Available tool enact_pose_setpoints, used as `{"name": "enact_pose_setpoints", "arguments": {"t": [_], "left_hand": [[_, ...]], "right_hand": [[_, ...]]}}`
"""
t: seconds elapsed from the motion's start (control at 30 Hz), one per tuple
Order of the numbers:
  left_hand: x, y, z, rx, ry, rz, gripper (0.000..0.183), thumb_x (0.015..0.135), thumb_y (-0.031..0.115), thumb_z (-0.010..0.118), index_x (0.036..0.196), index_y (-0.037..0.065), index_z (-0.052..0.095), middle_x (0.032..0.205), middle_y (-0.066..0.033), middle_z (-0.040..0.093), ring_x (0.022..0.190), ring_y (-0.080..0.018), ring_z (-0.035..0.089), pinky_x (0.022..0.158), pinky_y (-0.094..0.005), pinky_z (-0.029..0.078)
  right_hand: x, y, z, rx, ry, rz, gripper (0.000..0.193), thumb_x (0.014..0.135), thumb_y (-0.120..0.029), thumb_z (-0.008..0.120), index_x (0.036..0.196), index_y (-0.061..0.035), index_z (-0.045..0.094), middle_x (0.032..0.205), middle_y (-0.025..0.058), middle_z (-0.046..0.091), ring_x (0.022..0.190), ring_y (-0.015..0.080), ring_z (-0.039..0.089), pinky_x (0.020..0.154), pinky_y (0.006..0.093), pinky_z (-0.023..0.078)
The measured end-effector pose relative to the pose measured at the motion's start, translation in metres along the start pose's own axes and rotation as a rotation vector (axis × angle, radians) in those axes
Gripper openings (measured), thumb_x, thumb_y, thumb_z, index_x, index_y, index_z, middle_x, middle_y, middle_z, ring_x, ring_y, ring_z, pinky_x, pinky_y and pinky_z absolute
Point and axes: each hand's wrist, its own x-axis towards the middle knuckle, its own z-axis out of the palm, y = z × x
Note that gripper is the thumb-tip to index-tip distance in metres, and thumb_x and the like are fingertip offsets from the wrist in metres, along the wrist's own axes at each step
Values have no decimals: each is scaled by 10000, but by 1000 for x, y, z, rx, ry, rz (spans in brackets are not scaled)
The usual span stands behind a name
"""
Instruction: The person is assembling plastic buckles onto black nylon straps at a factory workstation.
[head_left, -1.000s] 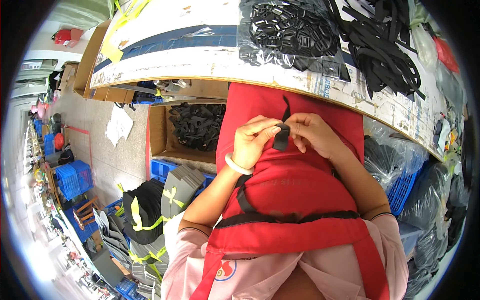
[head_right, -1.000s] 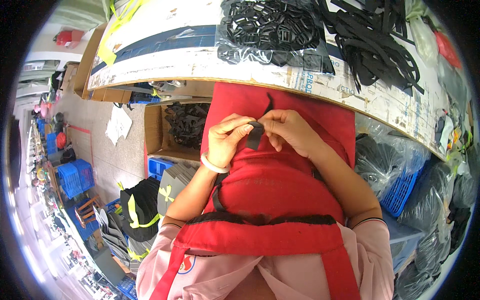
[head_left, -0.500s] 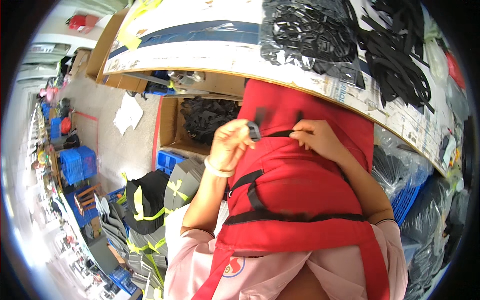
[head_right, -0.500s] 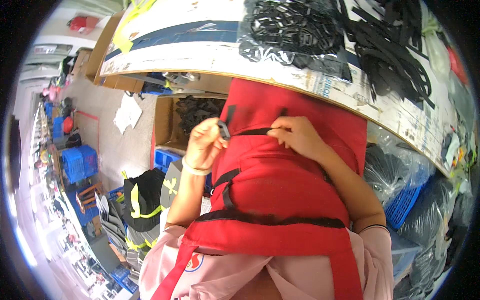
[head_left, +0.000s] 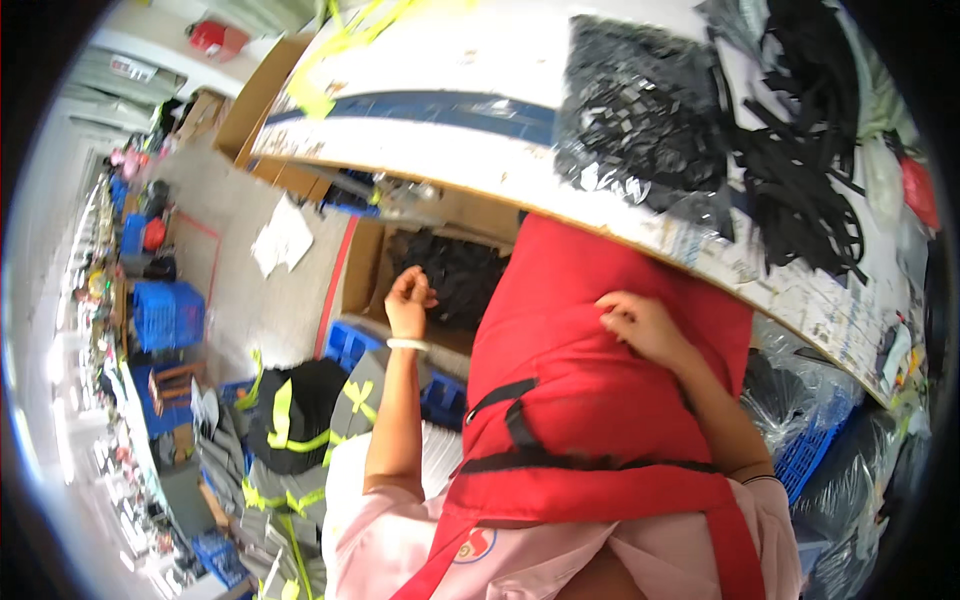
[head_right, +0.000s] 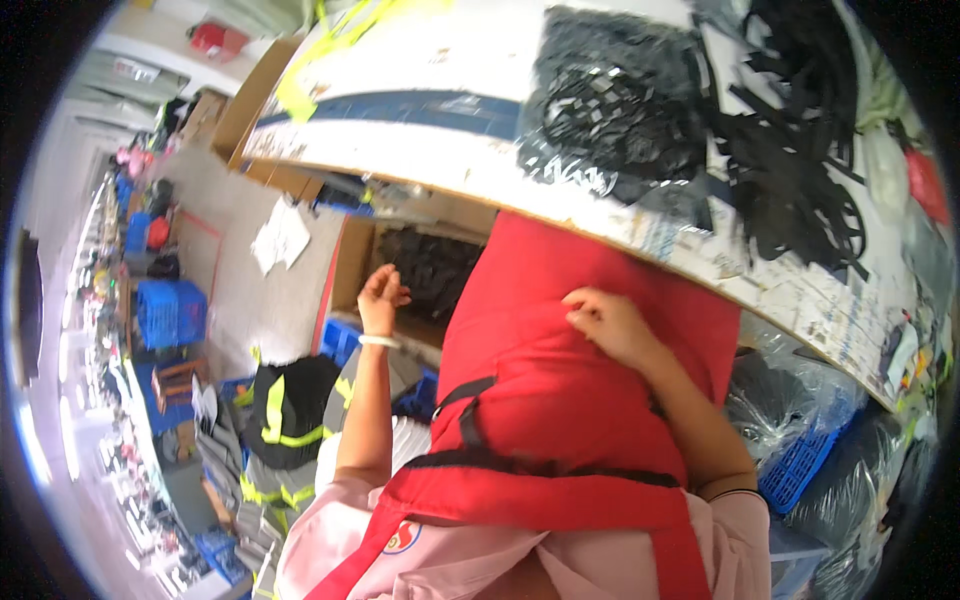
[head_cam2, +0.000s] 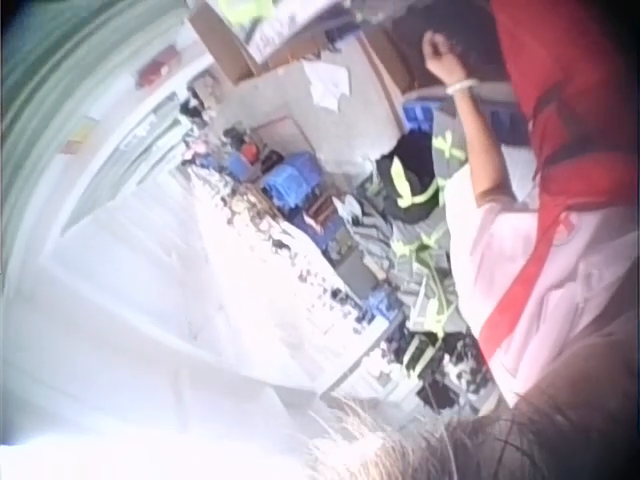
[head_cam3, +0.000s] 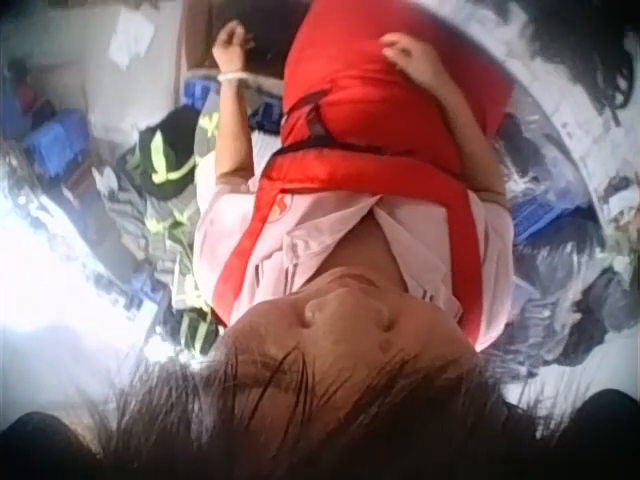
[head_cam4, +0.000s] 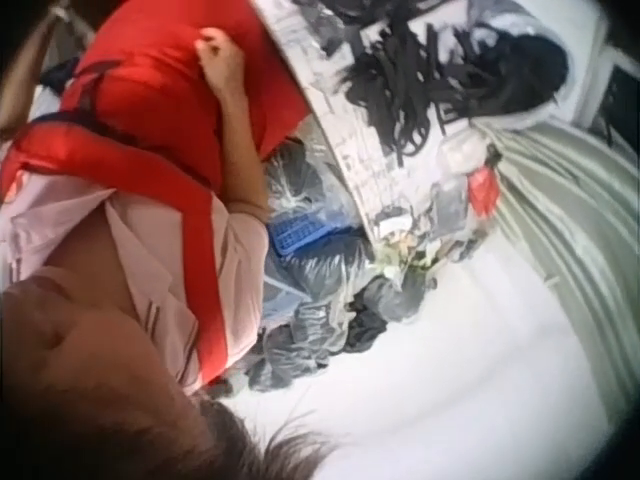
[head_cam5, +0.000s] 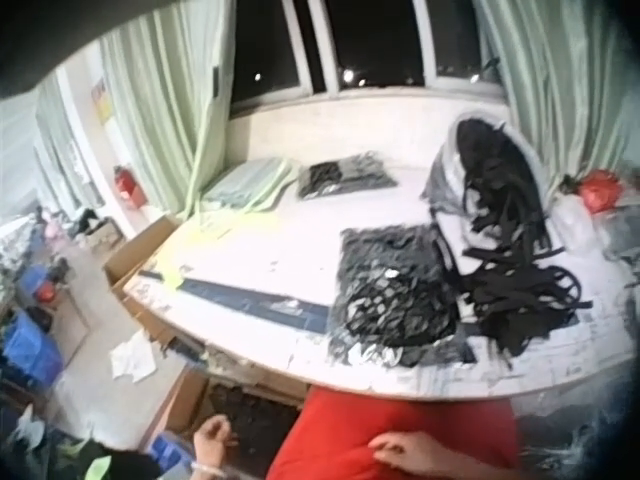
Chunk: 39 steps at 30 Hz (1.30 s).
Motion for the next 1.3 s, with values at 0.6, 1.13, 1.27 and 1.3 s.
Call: {"name": "enact_pose_setpoints", "arguments": {"t": [0.6,1.13,1.27,1.3], "left_hand": [[17,176,346,927,-496,968,559,775,321,715,1241,63,545,1134,-200,542,1066,-366,521,867,-411,442],[72,201,373,-492,-836,-488,186,839,158,686,968,59,596,815,-41,576,569,-134,552,361,-205,339],[72,192,373,-643,-799,-571,320,923,353,581,987,40,568,837,-80,555,591,-188,554,357,-192,330],[73,189,372,-641,-770,-570,368,960,395,498,976,33,563,830,-91,553,583,-193,539,359,-191,327]], "right_hand": [[13,27,-24,226,-104,98,206,889,-131,594,1065,-27,621,727,49,630,598,99,568,549,258,464],[13,33,-28,184,-104,96,231,890,-162,577,1066,-19,626,770,67,654,600,118,593,555,273,480],[13,31,-26,202,-107,90,227,891,-160,575,1059,-17,626,765,64,650,600,115,594,553,271,480],[14,30,-25,197,-111,88,227,891,-160,575,1059,-17,626,765,64,650,600,115,594,553,271,480]]}}
